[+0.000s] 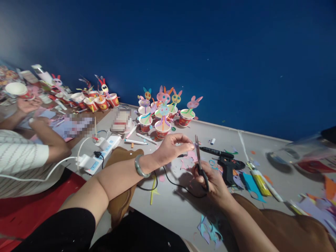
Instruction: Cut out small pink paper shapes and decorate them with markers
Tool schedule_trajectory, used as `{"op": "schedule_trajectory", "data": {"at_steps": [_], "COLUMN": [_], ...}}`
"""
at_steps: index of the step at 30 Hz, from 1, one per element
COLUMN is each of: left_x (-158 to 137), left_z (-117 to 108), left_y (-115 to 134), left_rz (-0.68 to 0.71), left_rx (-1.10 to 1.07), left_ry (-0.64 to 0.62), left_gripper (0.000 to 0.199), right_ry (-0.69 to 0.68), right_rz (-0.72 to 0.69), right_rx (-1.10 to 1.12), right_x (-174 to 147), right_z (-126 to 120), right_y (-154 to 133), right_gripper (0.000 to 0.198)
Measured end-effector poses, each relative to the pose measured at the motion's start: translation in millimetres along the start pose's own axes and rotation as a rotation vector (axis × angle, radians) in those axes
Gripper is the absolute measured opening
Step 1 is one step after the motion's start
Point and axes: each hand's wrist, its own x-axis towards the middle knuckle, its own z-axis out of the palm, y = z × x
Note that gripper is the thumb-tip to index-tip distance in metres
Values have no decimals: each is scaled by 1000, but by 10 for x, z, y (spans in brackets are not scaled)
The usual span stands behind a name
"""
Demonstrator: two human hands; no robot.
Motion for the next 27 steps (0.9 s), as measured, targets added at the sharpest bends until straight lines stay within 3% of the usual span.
{"op": "schedule_trajectory", "data": {"at_steps": [5,11,16,27], "left_x": [14,5,-10,10], "left_z": [-3,2,1,-9], "left_y": [-4,10,-11,-15], "left_rz": [36,58,-15,14], "left_rx": [-5,37,15,-6], "left_ry": [13,14,-26,5], "left_gripper": [14,32,24,17], "right_ry": [9,16,1,6], "right_rz": [19,8,9,8], "right_rx": [8,2,12,-7], "right_x": [-7,-9,-5,0], "right_z": [2,5,6,15], "right_y": [6,26,16,4], "right_gripper": [66,65,64,65]}}
